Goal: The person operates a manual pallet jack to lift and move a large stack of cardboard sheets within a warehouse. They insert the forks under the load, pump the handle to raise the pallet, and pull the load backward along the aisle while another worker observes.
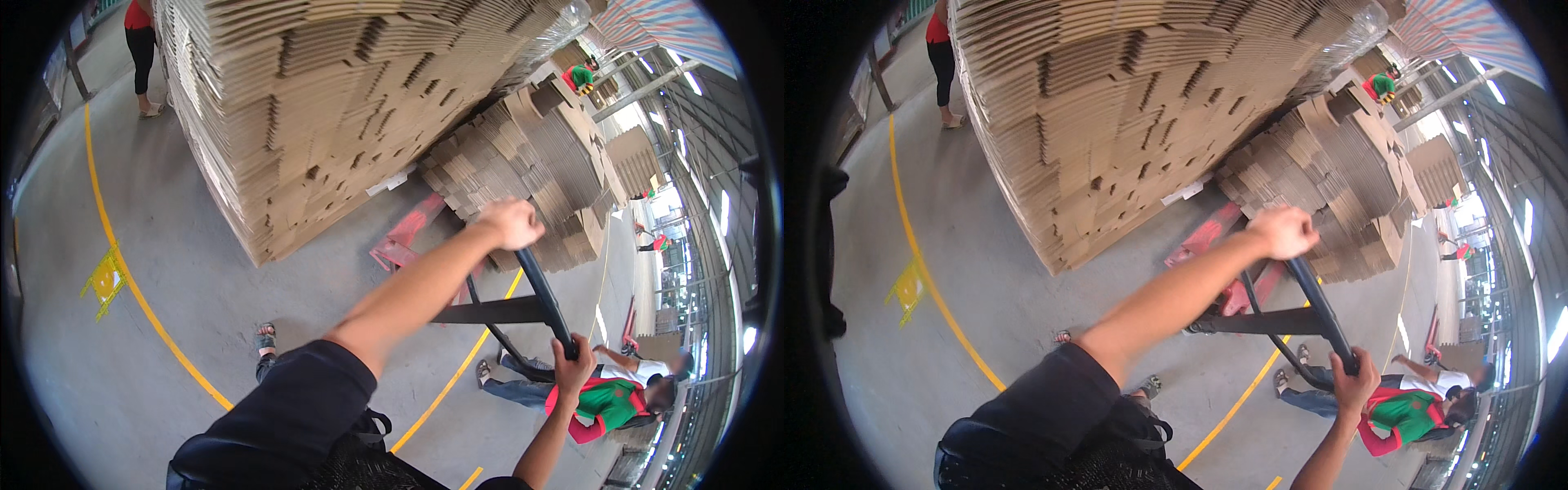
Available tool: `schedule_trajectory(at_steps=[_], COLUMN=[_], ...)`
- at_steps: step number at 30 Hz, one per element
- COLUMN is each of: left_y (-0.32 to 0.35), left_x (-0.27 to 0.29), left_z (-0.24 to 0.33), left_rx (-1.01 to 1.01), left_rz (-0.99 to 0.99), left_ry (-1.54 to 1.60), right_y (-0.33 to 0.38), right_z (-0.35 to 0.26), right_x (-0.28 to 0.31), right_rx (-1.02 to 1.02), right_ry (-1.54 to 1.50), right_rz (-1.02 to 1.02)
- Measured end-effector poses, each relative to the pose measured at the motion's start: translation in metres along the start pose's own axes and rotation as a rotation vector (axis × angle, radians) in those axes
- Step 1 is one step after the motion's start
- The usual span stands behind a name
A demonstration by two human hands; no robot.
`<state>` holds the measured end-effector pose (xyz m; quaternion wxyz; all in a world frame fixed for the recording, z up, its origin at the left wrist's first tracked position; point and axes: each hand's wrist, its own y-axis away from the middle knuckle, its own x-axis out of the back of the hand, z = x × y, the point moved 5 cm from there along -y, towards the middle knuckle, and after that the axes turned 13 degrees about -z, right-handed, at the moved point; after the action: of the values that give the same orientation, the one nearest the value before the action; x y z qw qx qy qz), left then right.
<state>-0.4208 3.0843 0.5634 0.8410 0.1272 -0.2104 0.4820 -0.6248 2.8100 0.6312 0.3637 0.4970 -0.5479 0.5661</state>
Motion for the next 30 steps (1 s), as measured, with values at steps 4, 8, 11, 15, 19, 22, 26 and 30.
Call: schedule_trajectory(at_steps=[4,8,11,15,19,22,26,30], left_y=[0.007,0.004,-0.002,-0.006,-0.012,-0.025,-0.045,-0.053], left_x=[0.005,0.003,-0.002,-0.006,-0.011,-0.019,-0.04,-0.079], left_z=[-0.007,-0.011,-0.012,-0.011,-0.003,-0.002,-0.006,-0.015], left_rx=[-0.059,-0.124,-0.166,-0.18,-0.185,-0.236,-0.412,-0.318], left_rz=[0.014,0.076,0.104,0.129,0.101,0.086,0.112,-0.06], left_ry=[0.093,0.122,0.12,0.127,0.108,0.144,0.269,0.758], right_y=[0.002,0.0,-0.003,-0.001,0.004,0.009,0.013,0.02], right_z=[0.016,0.028,0.031,0.031,0.042,0.053,0.082,0.112], right_x=[0.001,-0.002,-0.003,0.0,0.001,0.004,0.01,0.018], right_rx=[-0.083,-0.234,-0.25,-0.21,-0.179,-0.128,-0.142,-0.065], right_ry=[-0.143,-0.045,-0.129,-0.049,-0.065,0.048,0.003,-0.1], right_rz=[0.172,0.177,0.163,0.187,0.301,0.406,0.513,0.666])
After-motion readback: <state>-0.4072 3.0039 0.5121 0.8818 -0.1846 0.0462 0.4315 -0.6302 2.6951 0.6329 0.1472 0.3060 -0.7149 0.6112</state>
